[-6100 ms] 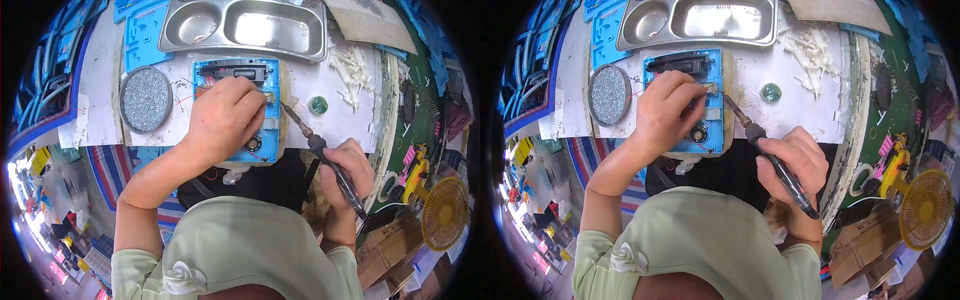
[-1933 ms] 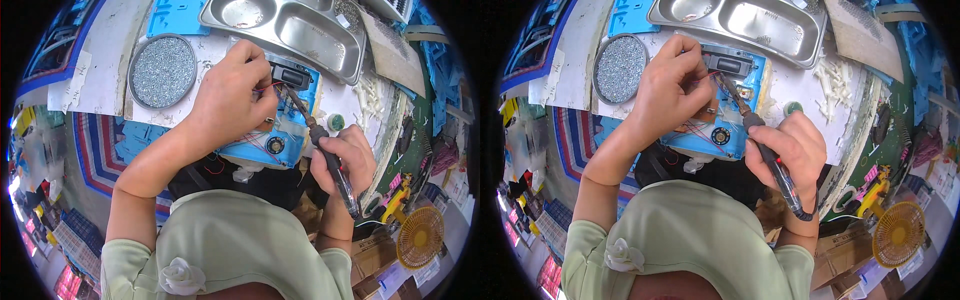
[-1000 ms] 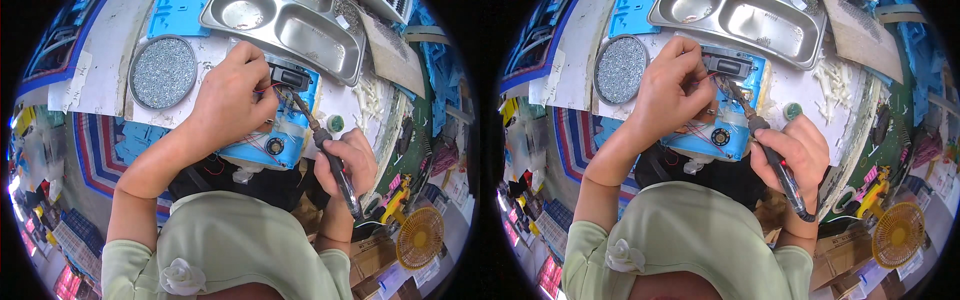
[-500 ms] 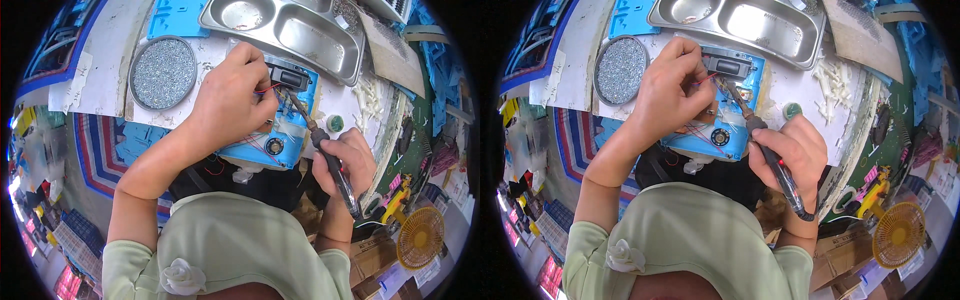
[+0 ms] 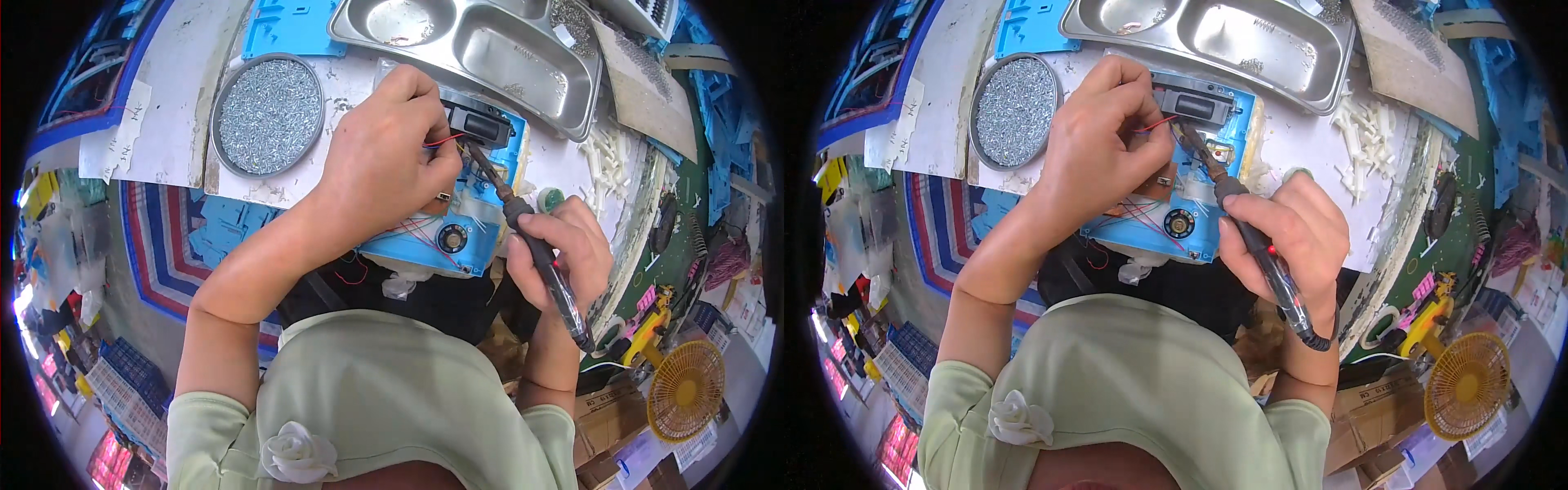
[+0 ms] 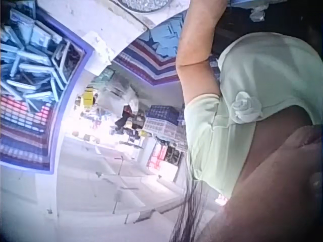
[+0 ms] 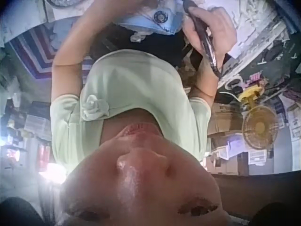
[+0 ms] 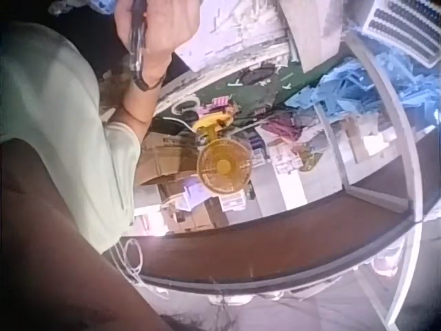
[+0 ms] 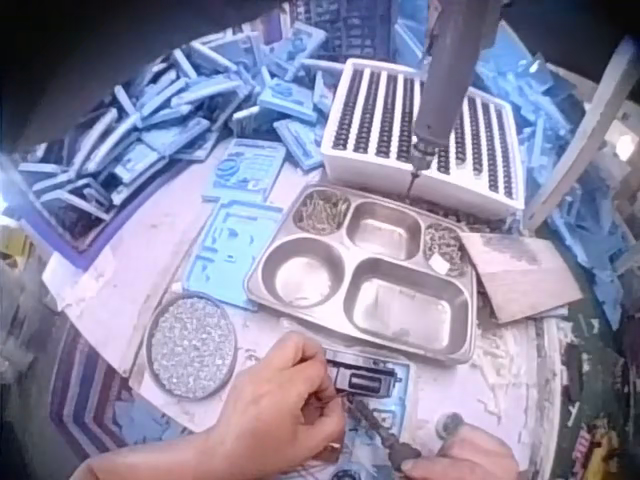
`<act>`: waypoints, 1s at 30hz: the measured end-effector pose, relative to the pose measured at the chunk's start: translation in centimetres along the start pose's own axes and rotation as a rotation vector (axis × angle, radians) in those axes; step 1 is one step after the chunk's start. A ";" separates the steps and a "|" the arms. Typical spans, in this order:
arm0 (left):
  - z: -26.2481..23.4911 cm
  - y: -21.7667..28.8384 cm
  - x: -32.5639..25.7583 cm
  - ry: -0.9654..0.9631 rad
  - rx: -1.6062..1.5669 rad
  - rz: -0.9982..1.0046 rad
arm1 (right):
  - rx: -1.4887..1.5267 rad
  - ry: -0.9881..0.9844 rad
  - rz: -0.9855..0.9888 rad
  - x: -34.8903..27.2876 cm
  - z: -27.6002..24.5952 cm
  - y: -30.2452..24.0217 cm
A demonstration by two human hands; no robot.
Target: Assembling an electronic toy by soldering internal components, installing a motor, and securing the plastic outer housing with a power screwdriver.
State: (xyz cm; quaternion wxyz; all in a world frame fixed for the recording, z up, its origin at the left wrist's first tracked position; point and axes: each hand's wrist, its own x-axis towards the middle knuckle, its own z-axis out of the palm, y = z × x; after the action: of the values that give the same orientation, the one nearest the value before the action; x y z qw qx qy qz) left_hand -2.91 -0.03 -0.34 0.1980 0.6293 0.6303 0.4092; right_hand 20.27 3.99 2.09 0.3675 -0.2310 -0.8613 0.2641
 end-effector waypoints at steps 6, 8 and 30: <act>0.2 -0.1 0.0 0.019 0.030 0.017 | -0.006 0.030 -0.012 0.2 0.2 0.2; 0.1 0.0 -0.1 0.009 0.025 -0.005 | -0.009 0.030 -0.013 0.2 0.2 0.3; 0.3 -0.1 -0.1 0.026 0.027 0.013 | -0.005 0.027 0.033 -1.1 -1.6 -1.0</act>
State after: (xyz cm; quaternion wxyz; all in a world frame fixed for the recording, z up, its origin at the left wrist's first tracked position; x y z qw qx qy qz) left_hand -2.74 -0.05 -0.64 0.1786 0.6308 0.6341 0.4101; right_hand 21.92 3.07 3.06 0.3740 -0.2494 -0.8532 0.2647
